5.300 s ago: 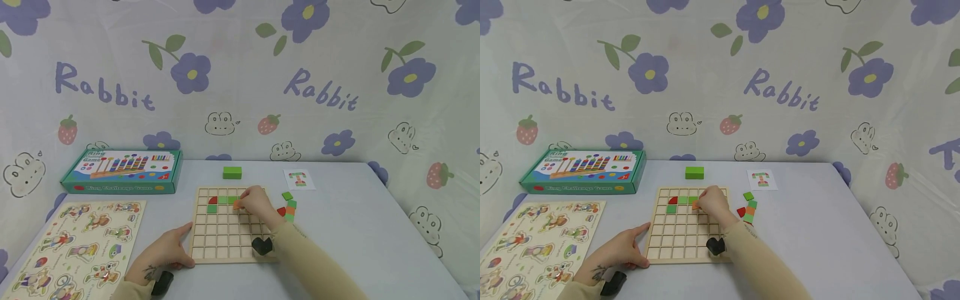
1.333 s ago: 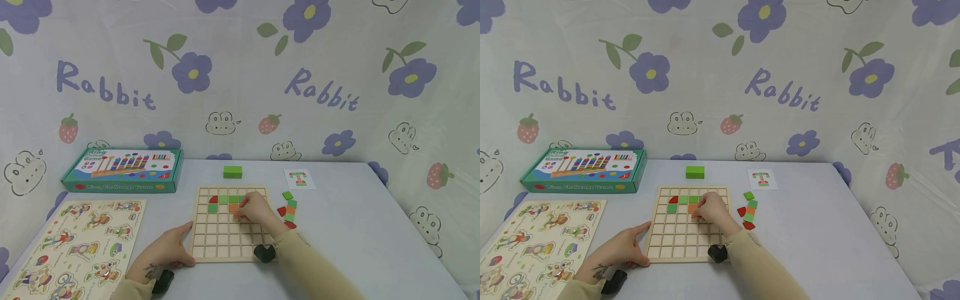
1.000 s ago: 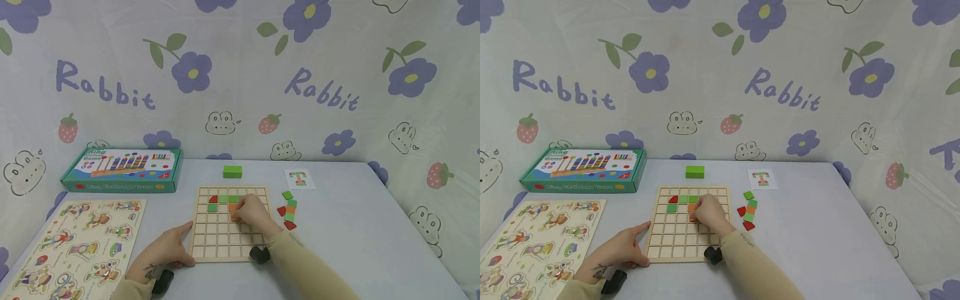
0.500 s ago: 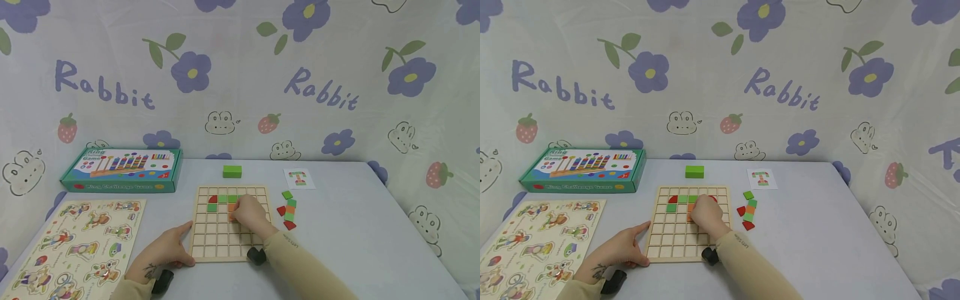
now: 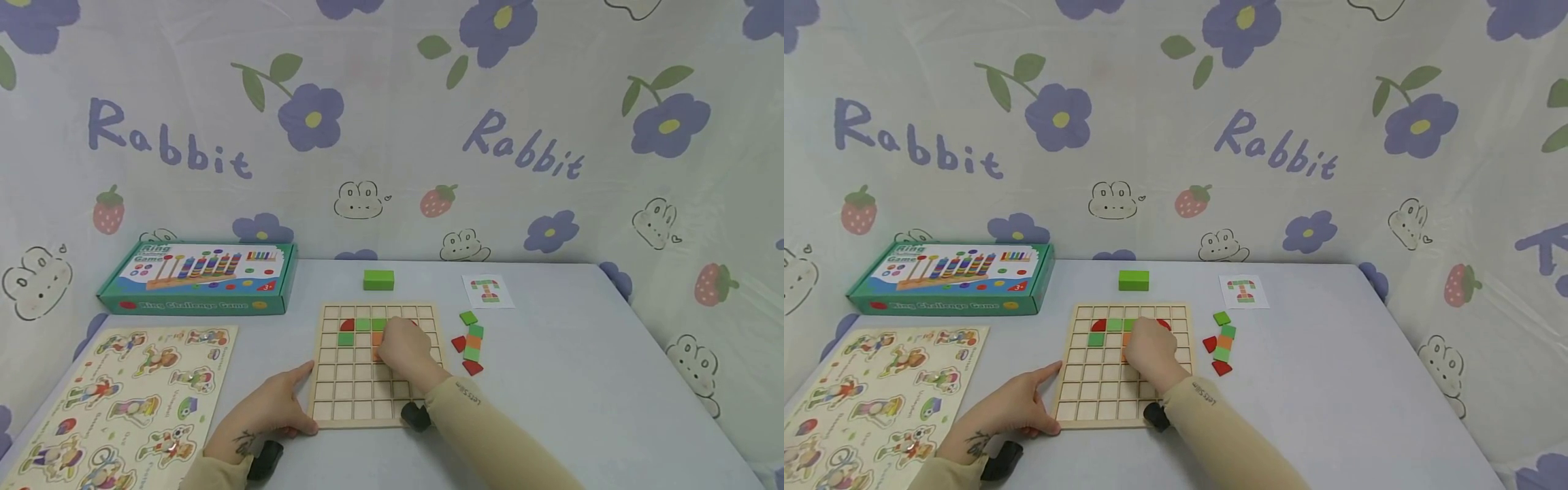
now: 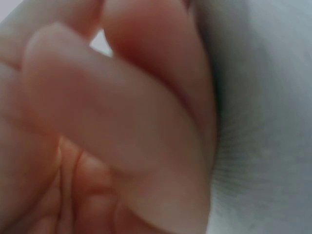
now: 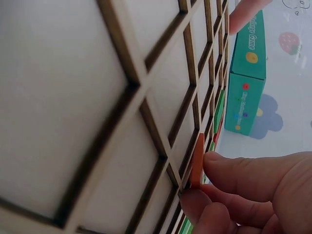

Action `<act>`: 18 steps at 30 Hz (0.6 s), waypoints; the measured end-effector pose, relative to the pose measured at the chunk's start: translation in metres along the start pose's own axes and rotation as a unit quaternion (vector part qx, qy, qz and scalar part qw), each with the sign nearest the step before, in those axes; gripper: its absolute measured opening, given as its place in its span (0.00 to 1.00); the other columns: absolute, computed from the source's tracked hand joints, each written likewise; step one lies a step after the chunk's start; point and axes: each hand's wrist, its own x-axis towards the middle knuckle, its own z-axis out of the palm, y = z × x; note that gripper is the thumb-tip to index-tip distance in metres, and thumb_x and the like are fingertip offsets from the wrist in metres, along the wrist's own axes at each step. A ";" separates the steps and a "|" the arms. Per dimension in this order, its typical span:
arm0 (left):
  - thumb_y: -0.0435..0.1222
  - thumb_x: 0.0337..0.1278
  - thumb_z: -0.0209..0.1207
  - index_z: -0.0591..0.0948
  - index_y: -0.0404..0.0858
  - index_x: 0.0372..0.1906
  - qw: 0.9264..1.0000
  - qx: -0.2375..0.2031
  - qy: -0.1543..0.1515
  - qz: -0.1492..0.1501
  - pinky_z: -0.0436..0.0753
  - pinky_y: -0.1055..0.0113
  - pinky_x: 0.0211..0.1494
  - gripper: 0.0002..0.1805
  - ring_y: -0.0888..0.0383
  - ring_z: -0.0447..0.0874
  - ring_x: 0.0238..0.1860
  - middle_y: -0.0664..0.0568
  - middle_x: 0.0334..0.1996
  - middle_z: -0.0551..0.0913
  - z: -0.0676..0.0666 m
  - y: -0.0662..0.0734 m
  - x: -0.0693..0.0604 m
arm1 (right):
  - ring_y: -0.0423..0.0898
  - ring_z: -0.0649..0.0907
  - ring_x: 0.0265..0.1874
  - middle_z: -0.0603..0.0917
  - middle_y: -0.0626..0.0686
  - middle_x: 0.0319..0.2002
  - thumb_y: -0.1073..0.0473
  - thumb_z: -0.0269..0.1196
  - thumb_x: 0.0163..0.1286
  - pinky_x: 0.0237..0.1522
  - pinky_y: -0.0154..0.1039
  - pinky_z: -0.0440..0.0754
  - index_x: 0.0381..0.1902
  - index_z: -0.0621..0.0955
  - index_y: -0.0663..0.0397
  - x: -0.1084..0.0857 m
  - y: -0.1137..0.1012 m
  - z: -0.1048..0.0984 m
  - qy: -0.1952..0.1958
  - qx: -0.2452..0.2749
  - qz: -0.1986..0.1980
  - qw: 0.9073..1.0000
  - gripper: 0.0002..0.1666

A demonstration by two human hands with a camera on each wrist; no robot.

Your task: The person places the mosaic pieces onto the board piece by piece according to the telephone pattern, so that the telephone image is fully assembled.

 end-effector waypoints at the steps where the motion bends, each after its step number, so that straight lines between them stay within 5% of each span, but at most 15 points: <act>1: 0.30 0.24 0.76 0.55 0.37 0.71 1.000 0.000 -0.001 0.000 0.73 0.69 0.17 0.60 0.60 0.69 0.11 0.51 0.11 0.73 0.000 0.000 0.000 | 0.41 0.66 0.13 0.67 0.45 0.11 0.64 0.62 0.55 0.13 0.36 0.63 0.08 0.69 0.49 0.000 0.000 0.000 0.002 -0.003 0.000 1.000 0.19; 10: 0.30 0.24 0.76 0.55 0.38 0.71 1.000 -0.003 -0.007 -0.006 0.73 0.70 0.17 0.60 0.61 0.69 0.11 0.52 0.10 0.72 -0.001 0.000 0.001 | 0.42 0.68 0.15 0.69 0.45 0.14 0.62 0.64 0.53 0.15 0.35 0.63 0.12 0.73 0.51 0.000 0.007 -0.003 0.005 0.017 -0.013 1.000 0.14; 14: 0.31 0.24 0.76 0.55 0.38 0.71 1.000 -0.002 -0.008 -0.005 0.73 0.70 0.17 0.60 0.61 0.69 0.11 0.52 0.10 0.72 -0.001 -0.001 0.001 | 0.43 0.75 0.24 0.79 0.48 0.26 0.56 0.66 0.55 0.21 0.37 0.69 0.27 0.81 0.53 -0.001 0.022 -0.014 0.012 0.051 -0.019 0.998 0.07; 18: 0.31 0.24 0.76 0.55 0.37 0.71 1.000 -0.002 -0.007 -0.006 0.73 0.70 0.17 0.60 0.60 0.69 0.11 0.52 0.10 0.72 -0.002 0.000 0.000 | 0.46 0.79 0.32 0.82 0.52 0.36 0.55 0.66 0.57 0.30 0.40 0.74 0.42 0.82 0.54 0.000 0.047 -0.030 0.020 0.105 -0.026 0.994 0.15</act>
